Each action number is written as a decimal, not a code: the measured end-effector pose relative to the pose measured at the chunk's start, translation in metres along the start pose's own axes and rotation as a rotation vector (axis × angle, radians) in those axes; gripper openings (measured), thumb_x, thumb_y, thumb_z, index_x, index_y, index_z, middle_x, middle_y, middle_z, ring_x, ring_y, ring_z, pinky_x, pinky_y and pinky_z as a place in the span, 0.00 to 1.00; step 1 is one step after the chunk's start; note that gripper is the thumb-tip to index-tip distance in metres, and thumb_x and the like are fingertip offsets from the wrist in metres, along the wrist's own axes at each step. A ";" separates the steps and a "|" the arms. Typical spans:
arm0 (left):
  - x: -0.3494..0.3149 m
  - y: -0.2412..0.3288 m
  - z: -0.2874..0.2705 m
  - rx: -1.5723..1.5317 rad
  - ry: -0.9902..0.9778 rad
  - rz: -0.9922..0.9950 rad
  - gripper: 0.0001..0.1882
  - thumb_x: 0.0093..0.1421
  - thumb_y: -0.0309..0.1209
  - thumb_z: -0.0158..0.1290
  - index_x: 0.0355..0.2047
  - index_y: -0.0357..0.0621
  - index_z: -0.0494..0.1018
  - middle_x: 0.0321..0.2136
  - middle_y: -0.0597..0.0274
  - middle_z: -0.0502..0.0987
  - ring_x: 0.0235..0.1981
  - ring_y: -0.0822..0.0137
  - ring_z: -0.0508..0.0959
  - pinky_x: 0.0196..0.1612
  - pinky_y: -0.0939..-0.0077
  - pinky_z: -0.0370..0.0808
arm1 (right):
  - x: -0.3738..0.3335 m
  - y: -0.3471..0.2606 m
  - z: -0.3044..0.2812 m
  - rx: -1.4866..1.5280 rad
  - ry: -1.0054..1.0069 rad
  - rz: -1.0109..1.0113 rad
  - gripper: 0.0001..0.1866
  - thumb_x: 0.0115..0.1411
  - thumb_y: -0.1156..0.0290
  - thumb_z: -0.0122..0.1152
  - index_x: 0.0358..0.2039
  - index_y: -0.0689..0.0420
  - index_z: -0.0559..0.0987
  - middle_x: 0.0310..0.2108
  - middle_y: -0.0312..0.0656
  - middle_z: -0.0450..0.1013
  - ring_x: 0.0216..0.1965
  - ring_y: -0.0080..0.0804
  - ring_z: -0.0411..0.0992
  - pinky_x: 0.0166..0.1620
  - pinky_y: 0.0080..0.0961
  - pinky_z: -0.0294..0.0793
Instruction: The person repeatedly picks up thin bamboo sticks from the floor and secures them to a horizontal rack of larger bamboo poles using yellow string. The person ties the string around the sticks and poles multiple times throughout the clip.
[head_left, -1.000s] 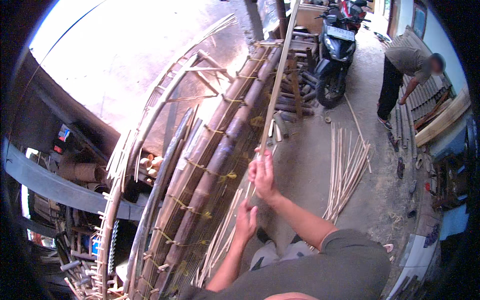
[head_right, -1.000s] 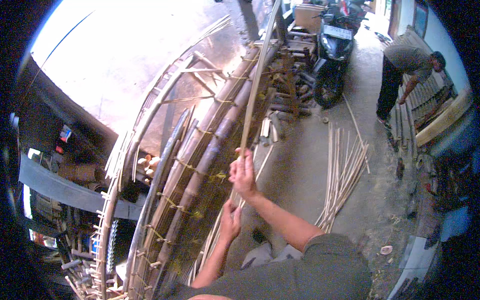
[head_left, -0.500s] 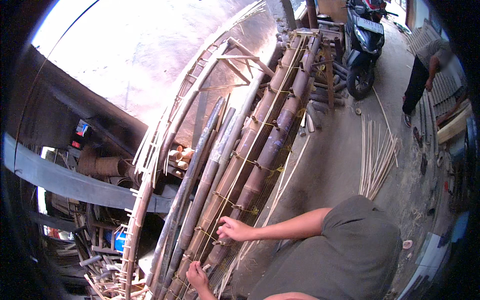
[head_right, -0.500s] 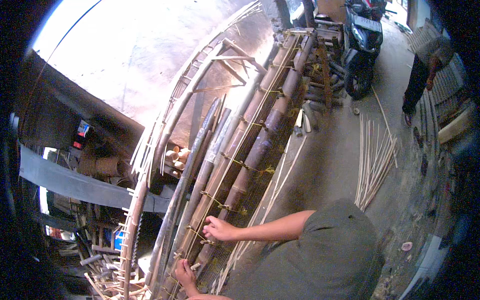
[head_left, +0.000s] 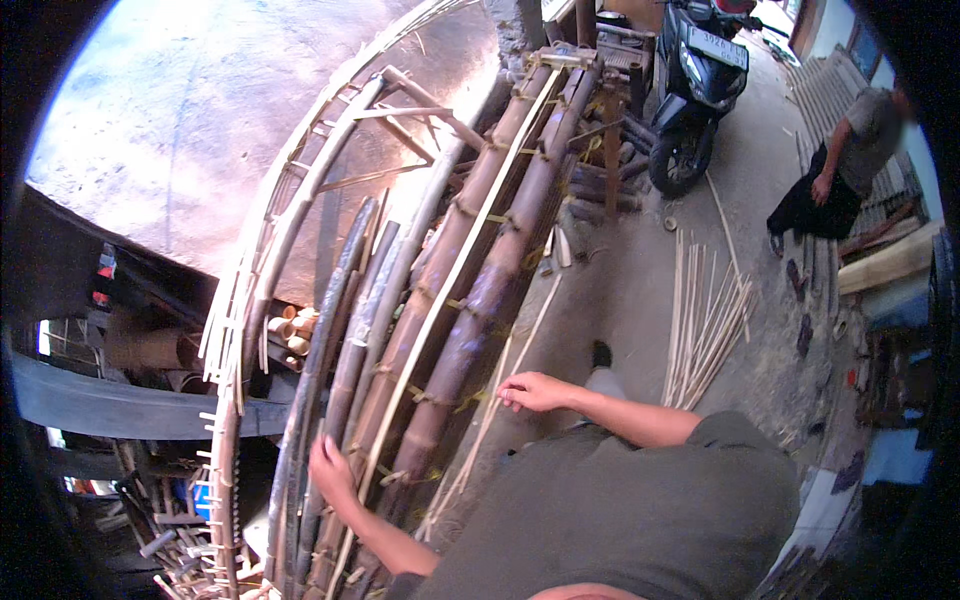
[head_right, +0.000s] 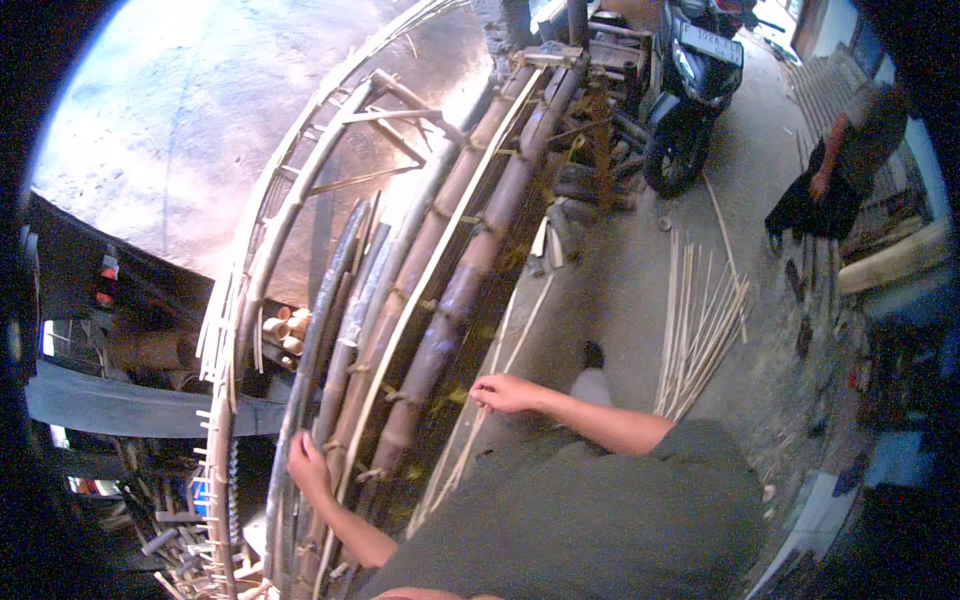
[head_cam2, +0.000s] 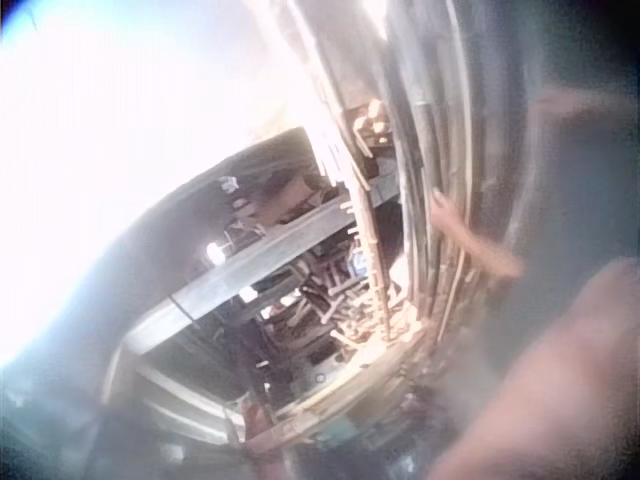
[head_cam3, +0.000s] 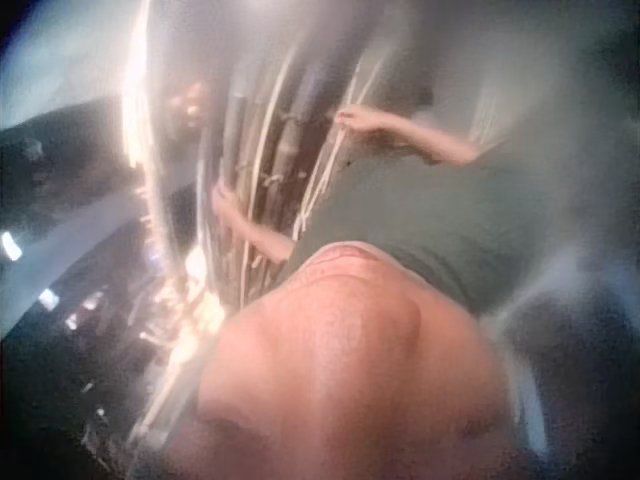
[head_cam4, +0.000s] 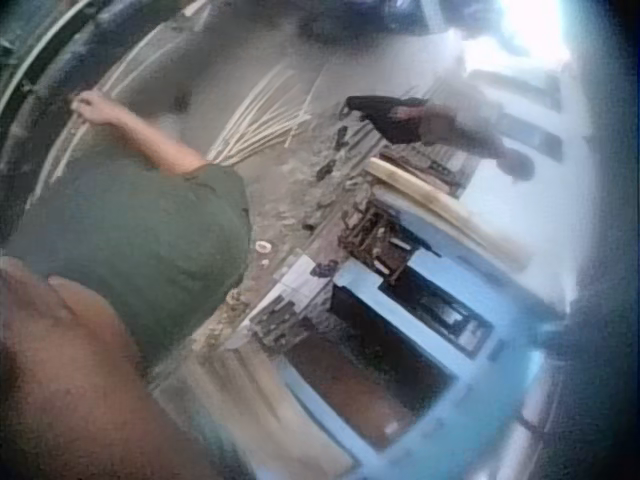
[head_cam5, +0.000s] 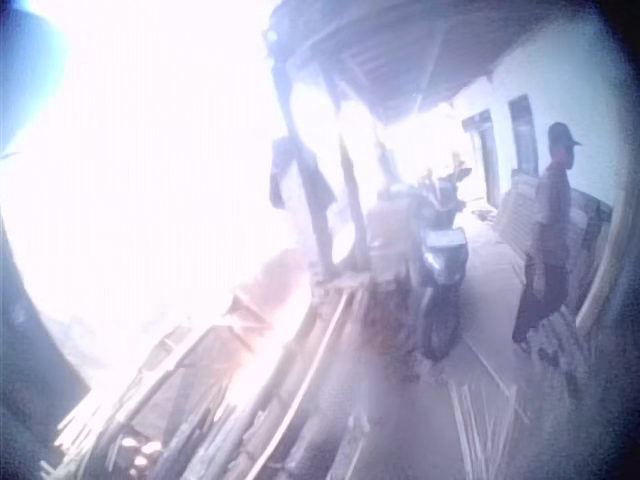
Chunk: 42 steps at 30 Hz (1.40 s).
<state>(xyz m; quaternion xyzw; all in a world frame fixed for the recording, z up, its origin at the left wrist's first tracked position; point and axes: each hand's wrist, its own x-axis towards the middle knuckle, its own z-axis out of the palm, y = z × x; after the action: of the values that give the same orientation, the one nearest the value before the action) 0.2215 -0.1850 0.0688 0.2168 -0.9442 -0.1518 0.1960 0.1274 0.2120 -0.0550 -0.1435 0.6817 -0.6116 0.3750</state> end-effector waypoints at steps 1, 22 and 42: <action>0.024 0.056 0.022 -0.035 -0.061 0.071 0.15 0.64 0.33 0.47 0.42 0.33 0.74 0.39 0.41 0.77 0.39 0.45 0.76 0.44 0.59 0.72 | -0.003 0.004 -0.034 -0.002 0.038 -0.022 0.15 0.67 0.63 0.49 0.44 0.62 0.75 0.34 0.38 0.75 0.31 0.22 0.74 0.38 0.23 0.74; 0.267 0.591 0.389 -0.115 -0.637 0.412 0.12 0.52 0.35 0.59 0.27 0.38 0.77 0.28 0.39 0.77 0.36 0.43 0.78 0.41 0.52 0.73 | -0.020 -0.018 -0.497 0.318 0.580 0.045 0.13 0.68 0.66 0.46 0.45 0.61 0.74 0.35 0.40 0.75 0.33 0.23 0.72 0.40 0.23 0.74; 0.256 0.685 0.443 -0.059 -0.440 0.038 0.12 0.58 0.38 0.50 0.40 0.49 0.73 0.29 0.44 0.79 0.30 0.43 0.79 0.37 0.47 0.73 | 0.192 -0.154 -0.607 1.026 0.612 -0.404 0.14 0.62 0.59 0.49 0.33 0.55 0.76 0.28 0.35 0.72 0.31 0.30 0.71 0.42 0.28 0.69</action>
<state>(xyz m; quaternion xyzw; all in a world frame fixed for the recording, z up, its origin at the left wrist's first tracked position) -0.4235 0.3734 0.0127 0.1547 -0.9633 -0.2193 -0.0058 -0.4600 0.4943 0.0078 0.1103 0.3373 -0.9329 0.0613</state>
